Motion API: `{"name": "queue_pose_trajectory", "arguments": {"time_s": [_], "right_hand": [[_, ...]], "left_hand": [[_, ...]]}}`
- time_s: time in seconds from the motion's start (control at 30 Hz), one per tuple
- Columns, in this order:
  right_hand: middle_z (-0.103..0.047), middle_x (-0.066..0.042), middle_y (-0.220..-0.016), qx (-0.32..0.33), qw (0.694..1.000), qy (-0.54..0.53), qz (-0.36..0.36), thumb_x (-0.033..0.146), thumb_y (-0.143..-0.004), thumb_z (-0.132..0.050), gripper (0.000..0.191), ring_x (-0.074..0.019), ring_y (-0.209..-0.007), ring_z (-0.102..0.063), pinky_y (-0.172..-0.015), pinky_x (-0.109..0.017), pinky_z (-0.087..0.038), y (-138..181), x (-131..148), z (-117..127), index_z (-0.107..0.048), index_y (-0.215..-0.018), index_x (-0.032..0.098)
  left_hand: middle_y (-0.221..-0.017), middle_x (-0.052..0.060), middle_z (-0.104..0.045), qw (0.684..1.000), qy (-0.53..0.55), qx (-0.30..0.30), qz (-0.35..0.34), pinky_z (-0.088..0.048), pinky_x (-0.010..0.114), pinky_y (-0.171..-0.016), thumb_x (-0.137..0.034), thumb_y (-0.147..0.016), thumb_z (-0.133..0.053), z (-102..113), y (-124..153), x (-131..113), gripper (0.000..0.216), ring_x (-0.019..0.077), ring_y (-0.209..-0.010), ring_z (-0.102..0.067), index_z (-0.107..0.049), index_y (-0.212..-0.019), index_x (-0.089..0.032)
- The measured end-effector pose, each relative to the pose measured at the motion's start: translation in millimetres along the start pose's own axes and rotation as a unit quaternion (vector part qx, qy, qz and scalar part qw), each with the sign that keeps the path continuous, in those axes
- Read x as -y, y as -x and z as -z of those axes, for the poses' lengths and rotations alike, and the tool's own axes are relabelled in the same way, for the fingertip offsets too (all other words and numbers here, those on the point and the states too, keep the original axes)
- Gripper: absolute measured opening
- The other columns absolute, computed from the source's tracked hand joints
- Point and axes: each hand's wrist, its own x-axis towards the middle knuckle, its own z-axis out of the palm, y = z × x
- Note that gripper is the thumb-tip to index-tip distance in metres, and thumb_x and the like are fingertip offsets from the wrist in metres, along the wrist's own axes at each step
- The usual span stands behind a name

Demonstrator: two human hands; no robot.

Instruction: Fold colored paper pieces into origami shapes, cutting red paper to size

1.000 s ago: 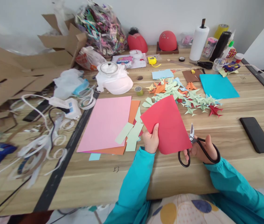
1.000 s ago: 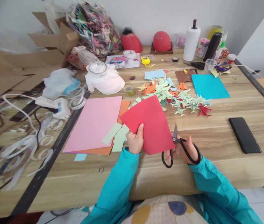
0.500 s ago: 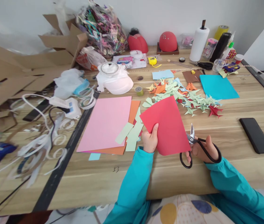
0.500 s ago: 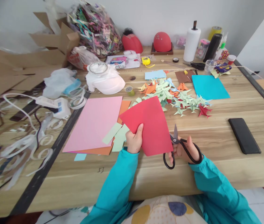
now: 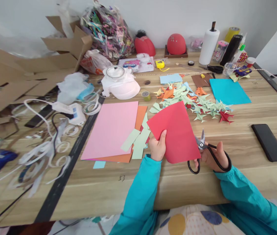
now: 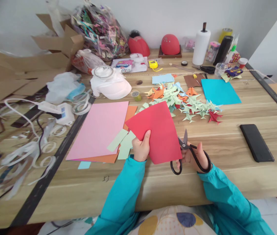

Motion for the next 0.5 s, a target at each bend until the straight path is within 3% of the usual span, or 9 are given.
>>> {"name": "queue_pose_trajectory", "arguments": {"time_s": [0.33,0.5], "right_hand": [[-0.063,-0.01,-0.093,-0.003,0.999,0.009,-0.035,0.083,-0.072,-0.041,0.084,-0.0234,-0.081,-0.062,-0.072,-0.042,-0.053,1.6,4.5,-0.1,-0.048,-0.128,0.021],[-0.063,-0.011,-0.096,-0.02,1.0,-0.005,-0.011,0.083,-0.072,-0.043,0.084,-0.024,-0.083,-0.063,-0.07,-0.039,-0.053,0.9,2.4,-2.3,-0.05,-0.128,0.021]], "left_hand": [[-0.088,0.011,-0.074,0.999,-0.005,0.043,-0.009,-0.057,0.038,-0.081,-0.053,-0.077,-0.062,-1.8,4.2,-4.7,0.039,0.0273,-0.094,-0.068,-0.07,-0.086,-0.015],[-0.086,0.011,-0.074,0.999,-0.007,0.047,0.0,-0.057,0.038,-0.08,-0.052,-0.078,-0.061,-2.6,4.8,-3.9,0.04,0.0278,-0.094,-0.068,-0.07,-0.086,-0.014]]}}
